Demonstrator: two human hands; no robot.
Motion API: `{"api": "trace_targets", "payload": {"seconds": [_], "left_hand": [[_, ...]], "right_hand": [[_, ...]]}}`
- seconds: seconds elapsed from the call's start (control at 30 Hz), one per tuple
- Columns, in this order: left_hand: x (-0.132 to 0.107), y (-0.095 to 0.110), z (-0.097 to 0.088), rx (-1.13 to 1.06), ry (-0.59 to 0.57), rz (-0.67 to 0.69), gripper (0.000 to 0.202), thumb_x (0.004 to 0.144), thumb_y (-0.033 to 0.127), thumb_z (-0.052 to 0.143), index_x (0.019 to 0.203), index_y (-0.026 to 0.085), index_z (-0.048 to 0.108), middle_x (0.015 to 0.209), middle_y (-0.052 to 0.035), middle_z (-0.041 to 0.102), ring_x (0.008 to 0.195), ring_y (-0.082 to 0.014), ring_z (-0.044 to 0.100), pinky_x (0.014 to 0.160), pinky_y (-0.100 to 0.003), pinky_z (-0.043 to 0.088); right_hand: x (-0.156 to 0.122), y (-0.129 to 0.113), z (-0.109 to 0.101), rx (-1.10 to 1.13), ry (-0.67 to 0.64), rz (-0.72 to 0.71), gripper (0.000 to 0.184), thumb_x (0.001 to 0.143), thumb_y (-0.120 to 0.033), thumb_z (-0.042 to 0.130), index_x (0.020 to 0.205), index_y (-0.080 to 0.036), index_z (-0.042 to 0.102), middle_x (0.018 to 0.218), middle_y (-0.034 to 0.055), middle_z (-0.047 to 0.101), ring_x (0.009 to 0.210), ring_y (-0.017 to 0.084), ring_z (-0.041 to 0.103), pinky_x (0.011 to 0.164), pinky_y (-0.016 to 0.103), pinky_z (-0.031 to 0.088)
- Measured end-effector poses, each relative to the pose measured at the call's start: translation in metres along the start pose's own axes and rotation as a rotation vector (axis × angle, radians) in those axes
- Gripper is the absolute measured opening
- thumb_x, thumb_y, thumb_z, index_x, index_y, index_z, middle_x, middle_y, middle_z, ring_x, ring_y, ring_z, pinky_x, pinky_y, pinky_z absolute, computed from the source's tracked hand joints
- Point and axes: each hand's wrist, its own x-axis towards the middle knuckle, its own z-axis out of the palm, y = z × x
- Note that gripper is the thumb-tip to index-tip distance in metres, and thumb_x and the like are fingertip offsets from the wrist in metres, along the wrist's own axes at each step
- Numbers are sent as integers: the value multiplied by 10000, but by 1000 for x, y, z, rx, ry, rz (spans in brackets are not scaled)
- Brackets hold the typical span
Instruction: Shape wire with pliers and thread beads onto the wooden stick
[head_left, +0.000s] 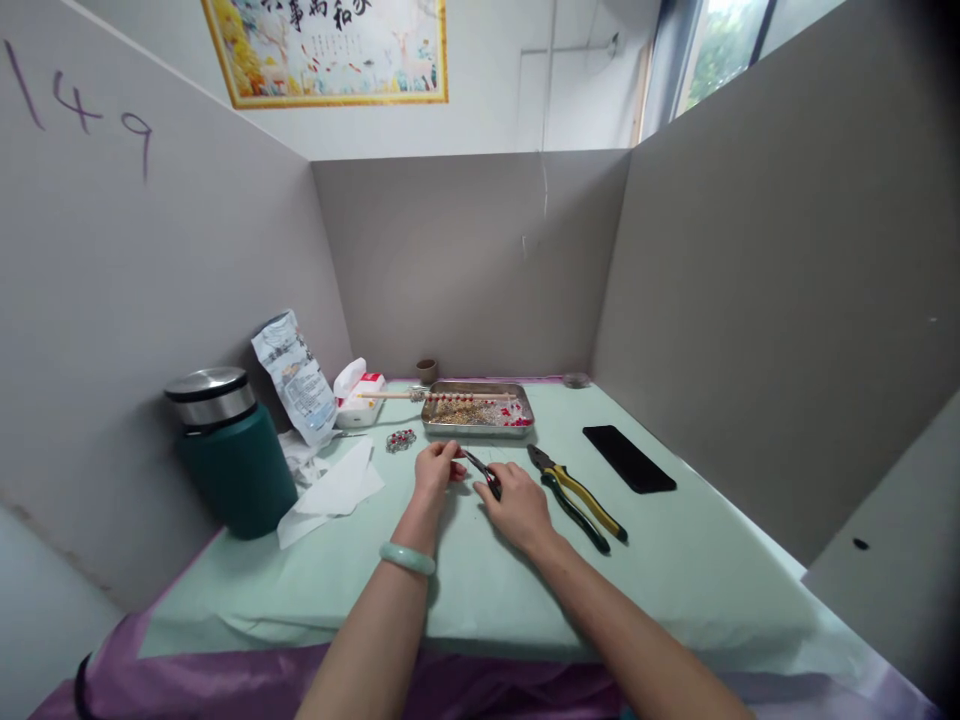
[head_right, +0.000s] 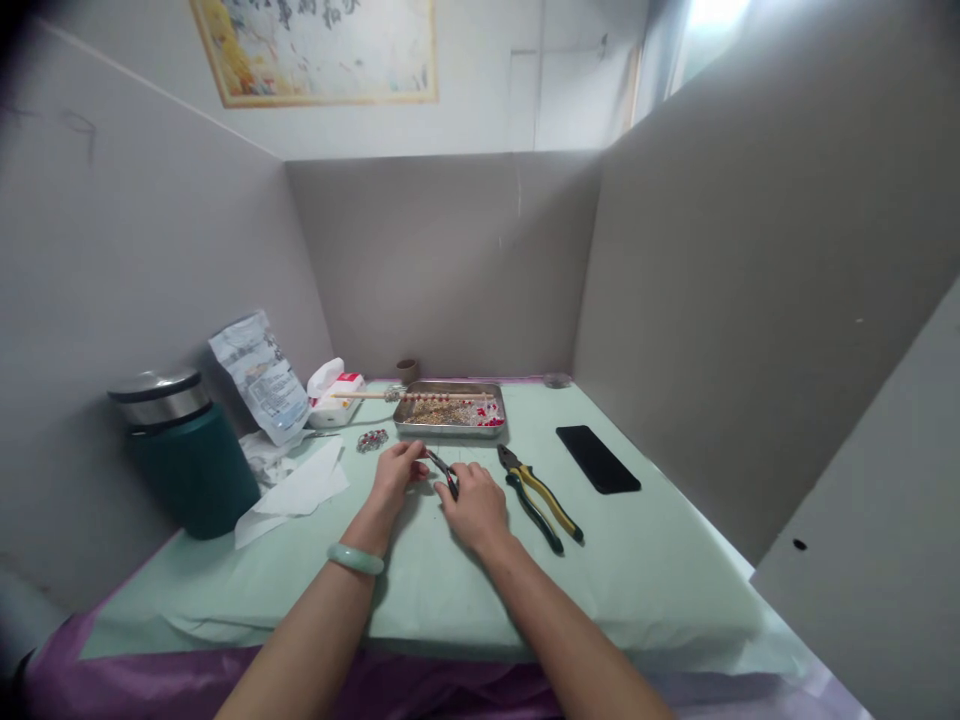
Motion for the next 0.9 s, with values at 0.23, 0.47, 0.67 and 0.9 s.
{"api": "trace_targets", "payload": {"seconds": [0.23, 0.47, 0.67, 0.9], "left_hand": [[-6, 7, 2, -161, -106, 2, 348, 659, 436, 686, 750, 114, 590, 822, -105, 688, 460, -80, 554, 450, -218, 454], [-8, 13, 3, -194, -126, 59, 416, 608, 471, 716, 800, 127, 584, 820, -76, 684, 457, -78, 540, 460, -218, 435], [-9, 14, 4, -211, -110, 96, 406, 603, 451, 725, 813, 140, 571, 768, -36, 672, 433, -75, 533, 454, -223, 433], [-8, 14, 4, -210, -118, 126, 375, 622, 447, 719, 766, 134, 571, 700, -20, 651, 417, -75, 522, 437, -222, 420]], "right_hand": [[10, 8, -2, 989, -177, 228, 406, 845, -531, 451, 932, -160, 593, 716, 23, 583, 576, 149, 561, 477, 252, 432], [9, 6, -3, 1375, -438, 337, 429, 808, -548, 521, 932, -142, 581, 710, 37, 608, 542, 152, 603, 414, 245, 467], [12, 8, -1, 1318, -407, 333, 411, 806, -538, 528, 891, -139, 581, 659, 19, 603, 460, 115, 559, 330, 182, 371], [13, 9, 2, 1315, -442, 330, 416, 802, -539, 524, 882, -134, 577, 643, 17, 605, 432, 122, 552, 310, 198, 389]]}}
